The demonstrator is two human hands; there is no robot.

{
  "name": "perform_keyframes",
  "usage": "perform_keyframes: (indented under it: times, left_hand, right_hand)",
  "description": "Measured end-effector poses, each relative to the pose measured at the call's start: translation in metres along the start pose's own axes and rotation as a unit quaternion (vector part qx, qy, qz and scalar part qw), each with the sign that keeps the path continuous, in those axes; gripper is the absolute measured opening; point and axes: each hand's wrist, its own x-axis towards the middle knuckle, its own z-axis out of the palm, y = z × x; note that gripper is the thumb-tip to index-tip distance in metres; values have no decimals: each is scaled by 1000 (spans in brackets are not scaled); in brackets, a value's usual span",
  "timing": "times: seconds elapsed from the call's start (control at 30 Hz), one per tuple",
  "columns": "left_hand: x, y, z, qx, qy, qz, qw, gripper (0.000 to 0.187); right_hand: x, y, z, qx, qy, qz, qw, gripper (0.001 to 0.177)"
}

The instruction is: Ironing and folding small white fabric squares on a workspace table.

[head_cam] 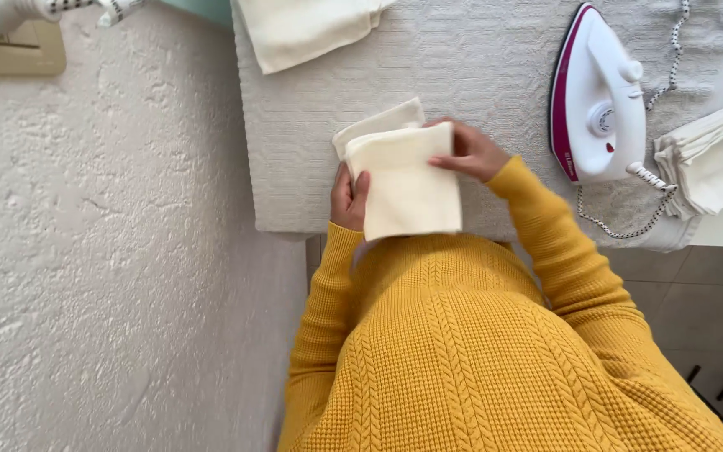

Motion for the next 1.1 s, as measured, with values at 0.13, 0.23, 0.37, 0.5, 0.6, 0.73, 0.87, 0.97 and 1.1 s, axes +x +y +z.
perform_keyframes:
  times: [0.13, 0.23, 0.37, 0.5, 0.6, 0.73, 0.87, 0.97, 1.1]
  left_hand:
    - [0, -9, -4, 43, 53, -22, 997, 36]
    - [-1, 26, 11, 160, 49, -97, 981, 44]
    - [-19, 69, 23, 223, -35, 72, 972, 39]
    - [-40, 47, 14, 101, -81, 114, 985, 36]
    - [-28, -35, 2, -51, 17, -37, 998, 36]
    - [4, -36, -8, -91, 91, -104, 986, 40]
    - [22, -39, -17, 29, 118, 6, 993, 44]
    - [17, -26, -16, 158, 153, -37, 975, 44]
    - [28, 18, -9, 361, 208, -63, 907, 54]
  right_hand:
    - [12, -10, 24, -77, 81, 22, 994, 63]
    - [7, -49, 26, -238, 154, -75, 956, 75]
    - [16, -89, 13, -518, 20, -277, 809, 71]
    - [3, -89, -13, -432, -160, -220, 860, 43]
    - [9, -86, -8, -275, -129, -85, 949, 48]
    - [43, -27, 14, -247, -3, -32, 968, 42]
    - [59, -7, 21, -262, 125, -13, 957, 33]
    - [54, -2, 29, -254, 154, -15, 955, 32]
    - [55, -6, 29, -267, 177, -37, 947, 31]
